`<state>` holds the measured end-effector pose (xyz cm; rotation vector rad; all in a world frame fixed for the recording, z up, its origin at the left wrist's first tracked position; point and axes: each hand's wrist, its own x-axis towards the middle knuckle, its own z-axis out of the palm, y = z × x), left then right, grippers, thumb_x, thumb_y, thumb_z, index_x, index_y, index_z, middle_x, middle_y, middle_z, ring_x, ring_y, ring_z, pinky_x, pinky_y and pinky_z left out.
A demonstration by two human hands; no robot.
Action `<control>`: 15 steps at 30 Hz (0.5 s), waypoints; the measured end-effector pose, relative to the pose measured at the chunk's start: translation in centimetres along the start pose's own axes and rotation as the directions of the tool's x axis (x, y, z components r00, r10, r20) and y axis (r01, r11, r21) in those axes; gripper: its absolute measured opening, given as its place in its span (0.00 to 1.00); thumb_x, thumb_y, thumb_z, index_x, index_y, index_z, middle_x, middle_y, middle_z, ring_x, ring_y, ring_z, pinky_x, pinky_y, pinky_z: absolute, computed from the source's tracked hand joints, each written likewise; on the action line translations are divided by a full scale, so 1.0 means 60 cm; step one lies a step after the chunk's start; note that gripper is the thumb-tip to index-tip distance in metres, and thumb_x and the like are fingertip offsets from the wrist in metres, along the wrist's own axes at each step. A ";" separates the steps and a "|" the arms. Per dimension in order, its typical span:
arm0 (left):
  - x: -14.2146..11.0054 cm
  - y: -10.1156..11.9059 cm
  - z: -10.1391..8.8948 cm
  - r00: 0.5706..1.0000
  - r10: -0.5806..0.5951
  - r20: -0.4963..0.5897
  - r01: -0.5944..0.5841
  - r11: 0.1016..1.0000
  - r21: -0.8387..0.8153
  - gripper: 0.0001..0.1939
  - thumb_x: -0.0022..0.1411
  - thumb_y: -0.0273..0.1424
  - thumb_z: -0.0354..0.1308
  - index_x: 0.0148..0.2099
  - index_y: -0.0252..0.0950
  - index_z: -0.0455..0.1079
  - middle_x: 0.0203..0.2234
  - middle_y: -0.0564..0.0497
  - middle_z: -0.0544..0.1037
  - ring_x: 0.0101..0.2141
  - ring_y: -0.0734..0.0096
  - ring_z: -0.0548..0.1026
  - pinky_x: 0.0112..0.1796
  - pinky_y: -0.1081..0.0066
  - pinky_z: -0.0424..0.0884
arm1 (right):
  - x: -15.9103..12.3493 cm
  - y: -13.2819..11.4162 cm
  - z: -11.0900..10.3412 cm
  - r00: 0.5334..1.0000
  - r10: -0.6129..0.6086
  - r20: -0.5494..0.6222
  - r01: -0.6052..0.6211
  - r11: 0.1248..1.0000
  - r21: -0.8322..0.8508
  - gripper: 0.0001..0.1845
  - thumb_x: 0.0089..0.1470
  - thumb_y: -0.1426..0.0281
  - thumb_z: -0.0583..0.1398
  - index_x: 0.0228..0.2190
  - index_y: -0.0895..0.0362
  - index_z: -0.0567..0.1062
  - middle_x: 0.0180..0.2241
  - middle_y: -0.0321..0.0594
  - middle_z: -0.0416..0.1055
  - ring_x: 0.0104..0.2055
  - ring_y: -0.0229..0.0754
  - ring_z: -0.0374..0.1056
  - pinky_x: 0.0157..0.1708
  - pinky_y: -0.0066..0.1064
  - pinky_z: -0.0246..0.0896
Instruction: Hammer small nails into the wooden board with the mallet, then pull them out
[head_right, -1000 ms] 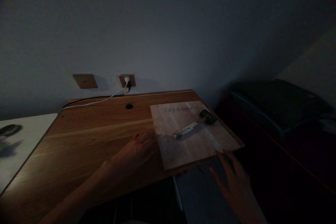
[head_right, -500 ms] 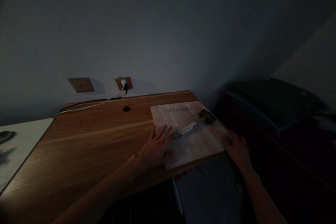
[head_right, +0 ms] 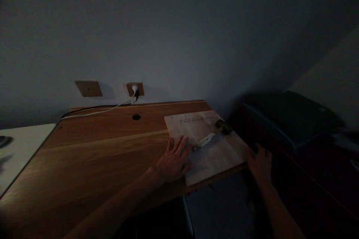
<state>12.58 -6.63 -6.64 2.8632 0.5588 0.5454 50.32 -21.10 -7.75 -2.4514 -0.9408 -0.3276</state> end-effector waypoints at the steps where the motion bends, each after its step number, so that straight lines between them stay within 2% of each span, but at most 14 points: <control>1: -0.003 -0.003 -0.006 1.000 0.001 -0.012 -0.001 1.000 0.014 0.36 0.74 0.52 0.41 0.74 0.34 0.52 0.72 0.33 0.53 0.72 0.40 0.46 0.64 0.29 0.47 | -0.004 0.001 -0.005 1.000 -0.005 -0.012 0.006 1.000 0.005 0.48 0.56 0.47 0.48 0.59 0.77 0.70 0.55 0.75 0.68 0.63 0.74 0.59 0.57 0.58 0.60; 4: -0.006 -0.007 -0.023 0.999 0.016 -0.033 -0.014 0.998 0.059 0.30 0.75 0.48 0.44 0.69 0.35 0.60 0.66 0.34 0.65 0.70 0.43 0.54 0.66 0.33 0.47 | -0.013 0.005 -0.013 0.998 -0.014 -0.060 0.014 1.000 0.010 0.46 0.56 0.48 0.48 0.58 0.76 0.71 0.57 0.75 0.68 0.65 0.74 0.56 0.61 0.56 0.56; 7: -0.003 -0.004 -0.029 1.000 0.009 -0.024 -0.007 0.995 0.104 0.22 0.75 0.44 0.47 0.58 0.35 0.70 0.54 0.37 0.75 0.61 0.48 0.68 0.66 0.36 0.50 | -0.016 0.007 -0.007 0.996 -0.014 -0.088 0.015 1.000 0.011 0.43 0.57 0.52 0.49 0.58 0.74 0.72 0.56 0.74 0.69 0.65 0.72 0.57 0.60 0.55 0.57; 9: 0.001 0.000 -0.027 1.000 0.005 -0.015 -0.003 0.993 0.122 0.18 0.74 0.42 0.49 0.53 0.35 0.72 0.48 0.41 0.77 0.55 0.51 0.73 0.67 0.40 0.52 | -0.015 0.008 0.001 0.998 -0.016 -0.068 0.017 1.000 0.017 0.40 0.56 0.54 0.48 0.54 0.72 0.75 0.51 0.72 0.73 0.59 0.71 0.65 0.57 0.56 0.61; 11: 0.005 0.001 -0.027 1.000 0.005 -0.008 -0.004 0.993 0.119 0.17 0.74 0.41 0.50 0.52 0.35 0.71 0.45 0.43 0.77 0.53 0.53 0.74 0.66 0.44 0.56 | -0.014 0.008 0.008 0.999 -0.011 -0.045 0.012 1.000 0.020 0.37 0.54 0.55 0.48 0.49 0.69 0.79 0.45 0.68 0.77 0.52 0.71 0.70 0.52 0.59 0.65; 13: 0.008 0.001 -0.029 1.000 0.006 -0.005 -0.005 0.995 0.101 0.17 0.73 0.41 0.52 0.54 0.34 0.70 0.45 0.44 0.77 0.52 0.53 0.75 0.64 0.48 0.61 | -0.014 0.007 0.009 0.999 -0.004 -0.043 0.005 1.000 0.014 0.34 0.52 0.55 0.49 0.46 0.66 0.80 0.42 0.66 0.78 0.48 0.71 0.72 0.50 0.61 0.65; 15: 0.009 -0.001 -0.036 1.000 0.005 0.009 -0.006 0.997 0.076 0.18 0.73 0.41 0.53 0.56 0.34 0.69 0.46 0.44 0.77 0.49 0.54 0.76 0.58 0.53 0.69 | -0.017 0.003 0.003 0.999 -0.010 -0.049 0.010 1.000 0.005 0.33 0.52 0.56 0.49 0.46 0.65 0.80 0.42 0.65 0.79 0.49 0.72 0.72 0.52 0.63 0.63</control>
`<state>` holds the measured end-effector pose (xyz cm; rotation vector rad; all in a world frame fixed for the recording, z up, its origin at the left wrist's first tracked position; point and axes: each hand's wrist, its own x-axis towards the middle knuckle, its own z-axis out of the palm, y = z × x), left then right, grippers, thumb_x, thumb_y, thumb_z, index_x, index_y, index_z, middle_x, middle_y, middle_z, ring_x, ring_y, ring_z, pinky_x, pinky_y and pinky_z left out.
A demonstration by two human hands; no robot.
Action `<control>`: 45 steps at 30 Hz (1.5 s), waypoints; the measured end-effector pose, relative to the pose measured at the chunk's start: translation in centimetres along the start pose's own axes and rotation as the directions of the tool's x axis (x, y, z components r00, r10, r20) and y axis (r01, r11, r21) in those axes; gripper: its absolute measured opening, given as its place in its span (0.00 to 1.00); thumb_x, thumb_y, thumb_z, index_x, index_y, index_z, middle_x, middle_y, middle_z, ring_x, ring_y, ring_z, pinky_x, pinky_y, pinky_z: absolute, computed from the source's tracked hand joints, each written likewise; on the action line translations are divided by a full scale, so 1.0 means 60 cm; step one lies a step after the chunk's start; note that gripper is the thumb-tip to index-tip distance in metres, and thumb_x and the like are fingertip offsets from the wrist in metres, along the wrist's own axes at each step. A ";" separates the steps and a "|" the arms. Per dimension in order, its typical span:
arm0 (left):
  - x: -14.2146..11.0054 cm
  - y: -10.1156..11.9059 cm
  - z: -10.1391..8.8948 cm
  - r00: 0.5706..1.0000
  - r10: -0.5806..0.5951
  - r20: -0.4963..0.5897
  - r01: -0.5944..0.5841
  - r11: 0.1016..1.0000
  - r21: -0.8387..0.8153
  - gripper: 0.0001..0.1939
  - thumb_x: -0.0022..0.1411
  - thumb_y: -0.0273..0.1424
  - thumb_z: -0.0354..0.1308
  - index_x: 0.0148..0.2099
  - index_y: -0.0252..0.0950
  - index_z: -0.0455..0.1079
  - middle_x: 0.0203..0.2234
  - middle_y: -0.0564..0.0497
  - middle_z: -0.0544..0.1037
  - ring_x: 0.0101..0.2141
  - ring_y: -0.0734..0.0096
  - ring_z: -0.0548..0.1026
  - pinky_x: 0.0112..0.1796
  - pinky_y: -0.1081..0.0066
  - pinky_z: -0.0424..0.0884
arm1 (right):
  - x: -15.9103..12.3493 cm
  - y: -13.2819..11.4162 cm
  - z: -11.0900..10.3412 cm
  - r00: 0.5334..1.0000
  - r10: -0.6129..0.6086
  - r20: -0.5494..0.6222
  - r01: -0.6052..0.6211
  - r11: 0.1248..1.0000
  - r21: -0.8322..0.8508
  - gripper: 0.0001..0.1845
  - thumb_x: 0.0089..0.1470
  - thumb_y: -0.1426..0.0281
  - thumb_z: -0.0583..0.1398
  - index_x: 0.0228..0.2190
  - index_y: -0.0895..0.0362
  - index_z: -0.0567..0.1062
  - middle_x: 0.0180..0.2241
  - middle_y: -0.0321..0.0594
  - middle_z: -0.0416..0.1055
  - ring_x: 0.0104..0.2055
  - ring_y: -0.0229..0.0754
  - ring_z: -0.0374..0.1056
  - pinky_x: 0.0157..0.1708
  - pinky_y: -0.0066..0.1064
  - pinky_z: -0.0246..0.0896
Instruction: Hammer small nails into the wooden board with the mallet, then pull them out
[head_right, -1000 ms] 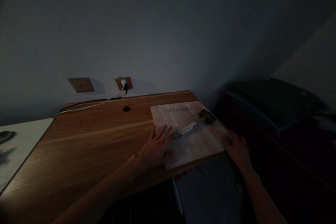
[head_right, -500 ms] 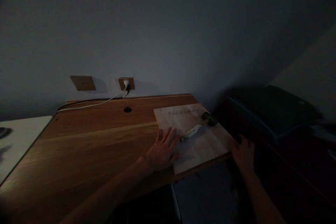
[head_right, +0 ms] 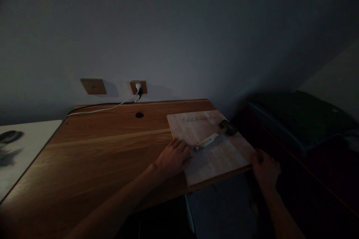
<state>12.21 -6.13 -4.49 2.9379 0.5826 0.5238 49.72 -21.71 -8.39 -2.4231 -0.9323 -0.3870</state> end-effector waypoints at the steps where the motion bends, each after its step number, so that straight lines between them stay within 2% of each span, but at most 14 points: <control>1: -0.001 -0.002 -0.005 1.000 -0.001 0.012 0.001 1.000 -0.011 0.19 0.72 0.41 0.54 0.57 0.35 0.68 0.46 0.44 0.77 0.48 0.54 0.76 0.55 0.55 0.71 | -0.003 -0.003 -0.004 1.000 -0.010 0.001 0.010 1.000 -0.001 0.34 0.52 0.55 0.49 0.46 0.65 0.80 0.43 0.65 0.79 0.49 0.72 0.72 0.53 0.63 0.62; 4: -0.017 -0.009 -0.025 0.998 0.000 0.059 0.001 1.000 -0.019 0.21 0.73 0.42 0.54 0.61 0.36 0.66 0.45 0.44 0.78 0.46 0.55 0.77 0.49 0.57 0.74 | -0.021 -0.014 -0.019 0.999 -0.044 0.015 0.044 0.999 0.004 0.35 0.54 0.54 0.49 0.47 0.65 0.80 0.45 0.66 0.79 0.51 0.72 0.71 0.54 0.62 0.62; 7: -0.065 -0.022 -0.050 0.996 -0.011 0.092 0.010 1.000 0.007 0.27 0.73 0.43 0.53 0.68 0.36 0.60 0.47 0.41 0.78 0.47 0.55 0.78 0.49 0.57 0.74 | -0.061 -0.031 -0.033 0.996 -0.083 0.029 0.082 0.996 0.022 0.34 0.55 0.51 0.49 0.46 0.63 0.80 0.48 0.63 0.79 0.52 0.70 0.72 0.53 0.60 0.65; 10: -0.149 -0.037 -0.078 0.996 -0.037 0.083 0.036 0.999 0.014 0.27 0.74 0.39 0.52 0.70 0.38 0.57 0.48 0.43 0.79 0.48 0.55 0.78 0.49 0.57 0.76 | -0.129 -0.056 -0.049 0.987 -0.161 0.027 0.158 0.983 0.090 0.34 0.58 0.47 0.50 0.44 0.62 0.80 0.47 0.62 0.80 0.52 0.67 0.73 0.54 0.56 0.67; 15: -0.326 -0.053 -0.138 0.990 -0.130 -0.060 0.134 0.989 0.071 0.27 0.75 0.38 0.50 0.72 0.42 0.56 0.49 0.46 0.82 0.46 0.59 0.80 0.46 0.61 0.79 | -0.249 -0.104 -0.078 0.962 -0.265 0.063 0.238 0.930 0.279 0.31 0.62 0.44 0.54 0.45 0.55 0.80 0.47 0.52 0.81 0.49 0.58 0.78 0.48 0.46 0.74; 17: -0.382 -0.059 -0.165 0.977 -0.163 -0.139 0.175 0.981 0.085 0.25 0.76 0.38 0.48 0.72 0.41 0.58 0.43 0.48 0.84 0.42 0.62 0.82 0.42 0.66 0.79 | -0.269 -0.127 -0.086 0.933 -0.341 0.113 0.290 0.901 0.321 0.27 0.64 0.46 0.55 0.45 0.54 0.80 0.48 0.48 0.82 0.49 0.55 0.78 0.47 0.44 0.75; 20: -0.430 -0.082 -0.196 0.973 -0.189 -0.129 0.201 0.976 0.084 0.22 0.76 0.37 0.48 0.68 0.43 0.65 0.40 0.50 0.84 0.37 0.66 0.82 0.38 0.70 0.79 | -0.256 -0.173 -0.091 0.881 -0.458 0.118 0.391 0.846 0.362 0.21 0.66 0.51 0.56 0.43 0.53 0.81 0.45 0.46 0.82 0.46 0.52 0.79 0.45 0.42 0.75; 25: -0.412 -0.153 -0.202 0.914 -0.332 -0.233 0.367 0.922 0.125 0.17 0.74 0.37 0.51 0.58 0.40 0.73 0.41 0.47 0.83 0.41 0.61 0.81 0.43 0.64 0.78 | -0.177 -0.310 -0.087 0.800 -0.594 0.084 0.507 0.744 0.436 0.16 0.68 0.59 0.55 0.42 0.53 0.79 0.40 0.44 0.81 0.42 0.49 0.78 0.43 0.38 0.72; 29: -0.365 -0.204 -0.193 0.883 -0.435 -0.178 0.455 0.885 0.094 0.17 0.71 0.40 0.53 0.54 0.39 0.76 0.45 0.44 0.81 0.43 0.56 0.80 0.43 0.61 0.77 | -0.120 -0.445 -0.068 0.612 -0.746 0.261 0.618 0.658 0.430 0.15 0.69 0.65 0.54 0.43 0.55 0.79 0.42 0.45 0.80 0.42 0.46 0.77 0.44 0.35 0.69; 31: -0.348 -0.220 -0.188 0.881 -0.456 -0.126 0.466 0.882 0.067 0.16 0.70 0.38 0.53 0.52 0.40 0.77 0.45 0.44 0.81 0.42 0.56 0.80 0.43 0.60 0.77 | -0.101 -0.501 -0.050 0.456 -0.761 0.462 0.726 0.618 0.302 0.14 0.70 0.67 0.53 0.42 0.57 0.78 0.42 0.45 0.80 0.42 0.45 0.76 0.45 0.33 0.67; 33: -0.340 -0.231 -0.183 0.882 -0.464 -0.082 0.467 0.884 0.030 0.15 0.69 0.36 0.53 0.52 0.40 0.77 0.45 0.44 0.81 0.41 0.57 0.81 0.43 0.60 0.77 | -0.089 -0.540 -0.028 0.380 -0.746 0.547 0.765 0.586 0.268 0.16 0.70 0.64 0.55 0.35 0.57 0.79 0.35 0.45 0.80 0.38 0.46 0.77 0.40 0.33 0.66; 37: -0.340 -0.240 -0.169 0.896 -0.439 -0.065 0.437 0.898 -0.045 0.16 0.70 0.31 0.52 0.53 0.40 0.77 0.43 0.45 0.83 0.40 0.60 0.81 0.43 0.63 0.76 | -0.086 -0.576 0.005 0.295 -0.716 0.633 0.819 0.531 0.219 0.24 0.69 0.58 0.56 0.27 0.57 0.79 0.29 0.48 0.79 0.33 0.50 0.76 0.35 0.35 0.63; 41: -0.346 -0.246 -0.162 0.915 -0.398 -0.067 0.392 0.916 -0.088 0.15 0.71 0.29 0.52 0.51 0.40 0.79 0.40 0.47 0.83 0.38 0.63 0.81 0.40 0.67 0.76 | -0.090 -0.586 0.008 0.243 -0.713 0.658 0.852 0.481 0.207 0.16 0.67 0.67 0.56 0.31 0.59 0.80 0.32 0.51 0.80 0.36 0.51 0.76 0.35 0.35 0.60; 45: -0.338 -0.251 -0.167 0.917 -0.389 -0.091 0.388 0.921 -0.033 0.13 0.71 0.31 0.54 0.51 0.40 0.79 0.39 0.46 0.83 0.36 0.63 0.81 0.39 0.67 0.75 | -0.087 -0.594 -0.004 0.203 -0.748 0.632 0.854 0.451 0.259 0.09 0.63 0.73 0.57 0.34 0.57 0.78 0.36 0.47 0.80 0.37 0.47 0.75 0.35 0.33 0.58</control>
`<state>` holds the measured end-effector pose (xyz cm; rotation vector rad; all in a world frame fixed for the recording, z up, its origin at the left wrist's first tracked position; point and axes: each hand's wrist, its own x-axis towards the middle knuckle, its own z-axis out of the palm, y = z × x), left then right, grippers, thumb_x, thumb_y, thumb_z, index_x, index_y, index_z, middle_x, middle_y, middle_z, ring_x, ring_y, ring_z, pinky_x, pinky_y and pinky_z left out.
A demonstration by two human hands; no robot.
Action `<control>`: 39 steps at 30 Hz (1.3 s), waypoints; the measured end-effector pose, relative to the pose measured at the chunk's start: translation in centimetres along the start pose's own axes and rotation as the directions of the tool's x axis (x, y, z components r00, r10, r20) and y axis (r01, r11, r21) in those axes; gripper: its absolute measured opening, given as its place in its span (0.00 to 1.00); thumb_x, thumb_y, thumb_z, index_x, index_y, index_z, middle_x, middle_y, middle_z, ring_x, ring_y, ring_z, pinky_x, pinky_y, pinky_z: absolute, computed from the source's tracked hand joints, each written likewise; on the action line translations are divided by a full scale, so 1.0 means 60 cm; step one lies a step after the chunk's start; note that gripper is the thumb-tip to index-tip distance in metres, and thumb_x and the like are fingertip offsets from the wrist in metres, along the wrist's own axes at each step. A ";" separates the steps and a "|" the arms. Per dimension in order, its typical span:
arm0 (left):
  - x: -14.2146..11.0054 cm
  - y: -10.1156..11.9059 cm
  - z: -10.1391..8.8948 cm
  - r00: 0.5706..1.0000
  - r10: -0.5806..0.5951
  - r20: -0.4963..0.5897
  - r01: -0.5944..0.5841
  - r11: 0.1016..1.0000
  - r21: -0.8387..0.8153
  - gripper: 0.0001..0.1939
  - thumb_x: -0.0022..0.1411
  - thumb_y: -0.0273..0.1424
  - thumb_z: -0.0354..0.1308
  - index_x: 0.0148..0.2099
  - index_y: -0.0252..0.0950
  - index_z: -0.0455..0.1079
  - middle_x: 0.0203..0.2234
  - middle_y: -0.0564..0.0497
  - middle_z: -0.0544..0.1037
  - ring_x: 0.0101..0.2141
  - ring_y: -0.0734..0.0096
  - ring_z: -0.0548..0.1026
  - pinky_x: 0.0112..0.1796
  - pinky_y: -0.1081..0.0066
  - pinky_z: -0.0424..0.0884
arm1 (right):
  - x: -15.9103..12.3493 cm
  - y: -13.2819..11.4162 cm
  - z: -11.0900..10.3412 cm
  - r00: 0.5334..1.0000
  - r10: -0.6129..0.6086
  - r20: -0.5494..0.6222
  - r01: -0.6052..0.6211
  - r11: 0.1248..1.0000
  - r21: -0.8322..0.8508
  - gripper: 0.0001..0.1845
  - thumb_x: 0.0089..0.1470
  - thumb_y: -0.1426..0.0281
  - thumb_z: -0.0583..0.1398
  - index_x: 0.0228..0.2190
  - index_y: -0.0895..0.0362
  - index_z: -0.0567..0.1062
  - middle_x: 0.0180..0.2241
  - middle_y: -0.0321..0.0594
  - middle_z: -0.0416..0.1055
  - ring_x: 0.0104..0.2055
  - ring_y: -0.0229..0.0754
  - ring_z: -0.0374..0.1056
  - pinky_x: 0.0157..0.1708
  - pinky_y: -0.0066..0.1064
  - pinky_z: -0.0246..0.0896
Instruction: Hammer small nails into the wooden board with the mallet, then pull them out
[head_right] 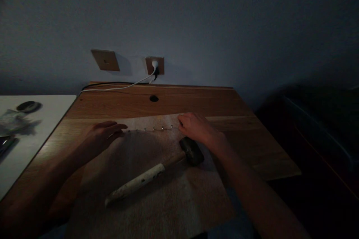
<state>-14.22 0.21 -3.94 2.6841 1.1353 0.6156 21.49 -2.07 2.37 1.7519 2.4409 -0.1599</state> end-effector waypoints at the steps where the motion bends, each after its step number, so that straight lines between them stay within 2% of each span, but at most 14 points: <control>1: 0.004 0.001 -0.001 1.000 0.001 -0.002 -0.001 1.000 0.013 0.13 0.71 0.32 0.55 0.51 0.39 0.79 0.38 0.46 0.83 0.37 0.63 0.81 0.39 0.66 0.75 | 0.000 -0.002 -0.003 1.000 -0.013 -0.010 0.013 1.000 0.013 0.08 0.63 0.74 0.57 0.34 0.57 0.77 0.36 0.45 0.79 0.37 0.46 0.74 0.35 0.32 0.58; 9: 0.024 0.012 0.010 0.998 0.059 0.030 -0.056 0.994 -0.098 0.12 0.71 0.31 0.55 0.45 0.40 0.81 0.36 0.47 0.81 0.36 0.67 0.80 0.39 0.70 0.74 | 0.020 -0.022 0.007 0.992 -0.123 -0.009 0.124 0.987 0.102 0.10 0.60 0.81 0.57 0.34 0.58 0.77 0.36 0.43 0.79 0.41 0.43 0.74 0.43 0.29 0.60; 14: 0.025 0.019 0.013 0.993 0.101 0.057 -0.093 0.988 -0.127 0.13 0.71 0.27 0.53 0.46 0.39 0.80 0.38 0.47 0.81 0.37 0.67 0.80 0.39 0.70 0.74 | 0.028 -0.026 0.016 0.992 -0.126 -0.009 0.126 0.986 0.106 0.09 0.66 0.71 0.59 0.32 0.58 0.77 0.34 0.45 0.79 0.37 0.45 0.74 0.39 0.32 0.61; 19: 0.040 0.041 -0.002 0.998 -0.021 0.056 0.025 0.997 -0.071 0.12 0.71 0.32 0.54 0.36 0.36 0.76 0.30 0.49 0.77 0.29 0.70 0.75 0.33 0.71 0.70 | 0.027 -0.030 0.010 0.987 -0.159 -0.025 0.161 0.982 0.103 0.09 0.66 0.75 0.57 0.35 0.58 0.77 0.38 0.47 0.78 0.40 0.46 0.73 0.39 0.32 0.59; 21: 0.046 0.052 -0.010 0.996 -0.081 0.036 0.085 0.988 -0.131 0.12 0.69 0.35 0.57 0.34 0.36 0.75 0.29 0.50 0.76 0.28 0.71 0.73 0.32 0.71 0.68 | 0.025 -0.034 0.002 0.984 -0.177 -0.033 0.180 0.977 0.116 0.09 0.64 0.77 0.57 0.36 0.58 0.77 0.40 0.46 0.77 0.40 0.45 0.73 0.39 0.32 0.59; 23: 0.050 0.061 -0.016 0.986 -0.165 0.019 0.164 0.945 -0.284 0.12 0.67 0.38 0.59 0.34 0.36 0.74 0.28 0.50 0.77 0.28 0.72 0.73 0.31 0.71 0.67 | 0.021 -0.041 -0.006 0.982 -0.183 -0.049 0.188 0.972 0.137 0.10 0.63 0.79 0.57 0.38 0.58 0.77 0.41 0.46 0.76 0.40 0.44 0.72 0.39 0.31 0.59; 25: 0.050 0.067 -0.018 0.959 -0.279 0.055 0.265 0.803 -0.533 0.13 0.65 0.40 0.59 0.36 0.36 0.74 0.27 0.51 0.76 0.27 0.72 0.72 0.30 0.72 0.67 | 0.017 -0.049 -0.013 0.977 -0.205 -0.055 0.212 0.962 0.170 0.09 0.62 0.78 0.58 0.39 0.57 0.77 0.41 0.43 0.77 0.41 0.43 0.72 0.41 0.30 0.60; 28: 0.046 0.070 -0.013 0.888 -0.417 0.196 0.363 0.373 -0.854 0.12 0.63 0.40 0.60 0.37 0.36 0.71 0.28 0.50 0.74 0.27 0.72 0.71 0.28 0.72 0.68 | 0.014 -0.056 -0.018 0.968 -0.248 -0.033 0.249 0.945 0.210 0.05 0.63 0.73 0.61 0.40 0.54 0.77 0.40 0.37 0.78 0.42 0.40 0.73 0.43 0.27 0.61; 30: 0.044 0.071 -0.005 0.844 -0.455 0.283 0.376 0.128 -0.918 0.10 0.60 0.37 0.60 0.36 0.35 0.70 0.30 0.49 0.74 0.28 0.74 0.70 0.29 0.73 0.67 | 0.014 -0.053 -0.017 0.978 -0.205 -0.029 0.206 0.959 0.197 0.04 0.65 0.69 0.61 0.39 0.55 0.77 0.39 0.40 0.78 0.41 0.42 0.73 0.43 0.29 0.61; 32: 0.043 0.072 0.003 0.812 -0.465 0.353 0.410 0.022 -0.912 0.10 0.58 0.37 0.61 0.34 0.35 0.69 0.29 0.50 0.71 0.27 0.75 0.68 0.28 0.74 0.66 | 0.017 -0.041 -0.013 0.993 -0.113 -0.040 0.118 0.981 0.156 0.08 0.67 0.69 0.58 0.39 0.58 0.76 0.40 0.47 0.77 0.42 0.46 0.73 0.43 0.32 0.61; 34: 0.042 0.072 0.010 0.799 -0.463 0.383 0.451 0.041 -0.892 0.12 0.59 0.40 0.60 0.33 0.35 0.67 0.25 0.53 0.67 0.24 0.77 0.64 0.25 0.74 0.61 | 0.021 -0.027 -0.007 0.998 -0.050 -0.031 0.054 0.991 0.124 0.09 0.67 0.71 0.56 0.39 0.61 0.76 0.41 0.52 0.76 0.43 0.50 0.73 0.43 0.35 0.61; 35: 0.042 0.072 0.013 0.804 -0.460 0.377 0.468 0.099 -0.878 0.14 0.59 0.42 0.59 0.33 0.36 0.67 0.23 0.55 0.65 0.23 0.77 0.62 0.24 0.75 0.58 | 0.024 -0.021 -0.004 0.999 -0.044 -0.012 0.045 0.992 0.118 0.08 0.65 0.73 0.57 0.39 0.61 0.76 0.41 0.52 0.76 0.43 0.50 0.73 0.43 0.35 0.61; 37: 0.042 0.070 0.016 0.837 -0.439 0.326 0.485 0.321 -0.813 0.17 0.61 0.46 0.56 0.33 0.36 0.67 0.21 0.56 0.63 0.21 0.76 0.61 0.22 0.74 0.55 | 0.029 -0.012 0.002 0.997 -0.064 0.037 0.059 0.990 0.125 0.05 0.63 0.74 0.60 0.37 0.60 0.77 0.39 0.49 0.78 0.42 0.48 0.73 0.42 0.33 0.61; 39: 0.042 0.069 0.017 0.882 -0.417 0.221 0.453 0.615 -0.645 0.17 0.63 0.46 0.55 0.36 0.36 0.70 0.21 0.56 0.66 0.22 0.73 0.65 0.24 0.73 0.57 | 0.033 -0.011 0.006 0.993 -0.091 0.074 0.080 0.986 0.144 0.05 0.61 0.76 0.61 0.36 0.60 0.78 0.37 0.47 0.79 0.40 0.46 0.74 0.41 0.32 0.62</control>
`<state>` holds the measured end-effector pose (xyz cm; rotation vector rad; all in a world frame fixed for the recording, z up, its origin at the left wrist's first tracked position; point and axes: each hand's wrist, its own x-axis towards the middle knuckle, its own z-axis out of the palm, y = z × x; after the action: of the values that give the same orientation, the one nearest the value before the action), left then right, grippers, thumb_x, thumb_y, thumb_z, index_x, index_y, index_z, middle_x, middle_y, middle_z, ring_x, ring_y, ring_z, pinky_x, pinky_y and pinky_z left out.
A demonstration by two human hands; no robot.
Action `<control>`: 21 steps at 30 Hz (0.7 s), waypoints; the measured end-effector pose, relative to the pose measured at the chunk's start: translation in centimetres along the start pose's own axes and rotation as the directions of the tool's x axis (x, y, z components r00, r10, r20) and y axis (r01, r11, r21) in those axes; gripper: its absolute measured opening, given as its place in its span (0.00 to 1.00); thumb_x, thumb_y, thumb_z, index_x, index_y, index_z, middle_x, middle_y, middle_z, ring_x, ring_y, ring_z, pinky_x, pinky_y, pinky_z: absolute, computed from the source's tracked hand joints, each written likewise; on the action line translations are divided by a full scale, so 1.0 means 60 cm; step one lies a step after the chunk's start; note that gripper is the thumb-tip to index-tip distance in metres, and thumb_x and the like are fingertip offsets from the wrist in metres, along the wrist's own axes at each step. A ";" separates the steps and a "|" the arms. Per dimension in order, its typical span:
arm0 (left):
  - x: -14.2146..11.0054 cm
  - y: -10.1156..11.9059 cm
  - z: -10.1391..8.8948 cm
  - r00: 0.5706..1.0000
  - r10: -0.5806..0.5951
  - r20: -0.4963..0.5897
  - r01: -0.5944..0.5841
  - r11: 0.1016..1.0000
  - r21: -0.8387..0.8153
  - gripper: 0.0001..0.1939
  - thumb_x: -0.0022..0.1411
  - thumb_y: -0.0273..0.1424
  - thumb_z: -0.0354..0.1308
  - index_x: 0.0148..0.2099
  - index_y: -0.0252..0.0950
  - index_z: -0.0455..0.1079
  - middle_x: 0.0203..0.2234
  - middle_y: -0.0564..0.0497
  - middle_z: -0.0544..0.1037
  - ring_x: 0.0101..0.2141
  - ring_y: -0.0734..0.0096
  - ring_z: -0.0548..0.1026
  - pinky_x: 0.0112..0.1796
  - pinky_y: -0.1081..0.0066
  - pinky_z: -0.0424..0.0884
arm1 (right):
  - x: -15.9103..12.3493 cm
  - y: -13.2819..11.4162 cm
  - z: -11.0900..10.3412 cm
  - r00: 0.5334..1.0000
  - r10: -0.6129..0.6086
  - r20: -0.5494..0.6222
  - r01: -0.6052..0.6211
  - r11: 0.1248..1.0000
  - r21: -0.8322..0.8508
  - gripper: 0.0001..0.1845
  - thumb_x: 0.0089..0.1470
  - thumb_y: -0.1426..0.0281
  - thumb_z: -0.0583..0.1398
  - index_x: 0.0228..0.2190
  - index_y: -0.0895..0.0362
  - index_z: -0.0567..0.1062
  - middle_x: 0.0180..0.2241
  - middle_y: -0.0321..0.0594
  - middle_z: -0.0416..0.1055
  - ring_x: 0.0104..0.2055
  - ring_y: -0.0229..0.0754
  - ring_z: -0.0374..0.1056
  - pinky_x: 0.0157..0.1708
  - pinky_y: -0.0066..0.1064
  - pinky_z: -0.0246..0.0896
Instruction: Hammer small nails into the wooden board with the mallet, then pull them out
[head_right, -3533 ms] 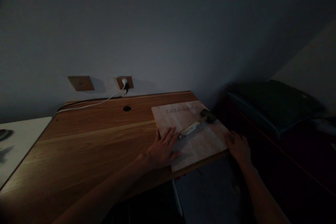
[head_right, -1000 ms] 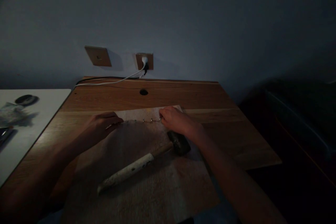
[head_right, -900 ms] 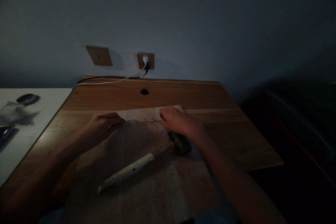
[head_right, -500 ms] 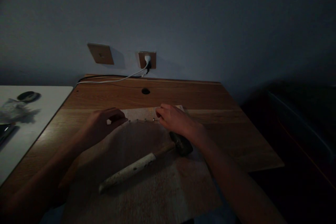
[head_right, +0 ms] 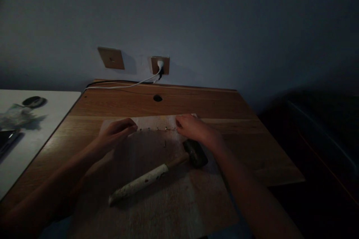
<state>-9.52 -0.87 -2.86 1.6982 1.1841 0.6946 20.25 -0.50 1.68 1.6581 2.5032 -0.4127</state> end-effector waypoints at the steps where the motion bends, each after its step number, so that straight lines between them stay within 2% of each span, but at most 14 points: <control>1: 0.000 0.000 0.000 0.998 0.057 -0.025 -0.052 0.984 0.169 0.15 0.63 0.44 0.55 0.39 0.36 0.71 0.22 0.55 0.69 0.24 0.71 0.67 0.26 0.72 0.60 | 0.002 -0.002 0.000 1.000 -0.009 0.014 0.009 1.000 0.008 0.05 0.60 0.77 0.61 0.36 0.60 0.78 0.37 0.46 0.79 0.39 0.45 0.74 0.41 0.31 0.62; 3: 0.001 0.002 0.003 0.989 0.149 -0.021 -0.125 0.893 0.433 0.13 0.63 0.38 0.57 0.46 0.36 0.72 0.28 0.52 0.76 0.28 0.67 0.73 0.30 0.70 0.65 | 0.003 -0.009 -0.001 0.999 -0.032 0.040 0.031 0.999 0.027 0.06 0.58 0.78 0.61 0.36 0.59 0.79 0.36 0.45 0.81 0.39 0.45 0.75 0.40 0.30 0.62; 6: 0.004 0.008 0.009 0.977 0.196 0.086 -0.206 0.756 0.621 0.13 0.66 0.31 0.56 0.51 0.36 0.72 0.36 0.46 0.81 0.33 0.63 0.78 0.35 0.68 0.69 | 0.002 -0.022 -0.010 0.993 -0.088 0.081 0.083 0.994 0.068 0.05 0.58 0.77 0.64 0.35 0.56 0.81 0.36 0.40 0.82 0.39 0.42 0.76 0.39 0.27 0.62; 8: 0.008 0.012 0.012 0.969 0.206 0.139 -0.244 0.687 0.684 0.11 0.69 0.30 0.53 0.49 0.36 0.72 0.38 0.45 0.82 0.34 0.63 0.79 0.35 0.68 0.70 | 0.000 -0.028 -0.017 0.992 -0.099 0.079 0.093 0.992 0.082 0.03 0.60 0.71 0.65 0.35 0.55 0.81 0.35 0.38 0.82 0.37 0.41 0.76 0.38 0.27 0.62; 12: 0.016 0.017 0.009 0.943 0.240 0.231 -0.329 0.568 0.754 0.09 0.71 0.28 0.50 0.42 0.36 0.72 0.33 0.46 0.80 0.30 0.66 0.77 0.31 0.70 0.67 | 0.002 -0.034 -0.019 0.999 -0.032 0.001 0.032 0.999 0.032 0.15 0.68 0.63 0.60 0.33 0.57 0.80 0.33 0.43 0.82 0.36 0.43 0.76 0.36 0.30 0.61; 16: 0.024 0.017 0.003 0.902 0.301 0.310 -0.422 0.458 0.782 0.09 0.73 0.29 0.51 0.43 0.36 0.72 0.32 0.45 0.78 0.33 0.63 0.77 0.31 0.70 0.67 | 0.010 -0.051 -0.003 0.999 0.005 -0.053 -0.007 0.999 -0.053 0.21 0.69 0.58 0.56 0.30 0.57 0.79 0.33 0.48 0.81 0.37 0.49 0.77 0.34 0.33 0.60; 19: 0.030 0.017 0.003 0.895 0.325 0.305 -0.432 0.462 0.775 0.12 0.74 0.34 0.51 0.41 0.36 0.73 0.32 0.45 0.77 0.32 0.63 0.76 0.31 0.69 0.66 | 0.014 -0.067 0.007 0.997 -0.020 -0.069 0.014 0.996 -0.092 0.17 0.70 0.64 0.55 0.33 0.58 0.79 0.36 0.50 0.81 0.38 0.51 0.76 0.34 0.35 0.60; 21: 0.033 0.018 0.003 0.909 0.340 0.242 -0.401 0.551 0.732 0.14 0.73 0.36 0.51 0.36 0.36 0.72 0.28 0.47 0.76 0.29 0.66 0.73 0.30 0.69 0.65 | 0.014 -0.074 0.006 0.996 -0.047 -0.075 0.039 0.994 -0.098 0.12 0.68 0.70 0.56 0.35 0.58 0.78 0.38 0.50 0.80 0.39 0.50 0.76 0.35 0.34 0.59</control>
<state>-8.20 0.79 -2.08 2.7506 1.1476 0.3508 15.85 -1.47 1.87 1.6170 2.5737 -0.2321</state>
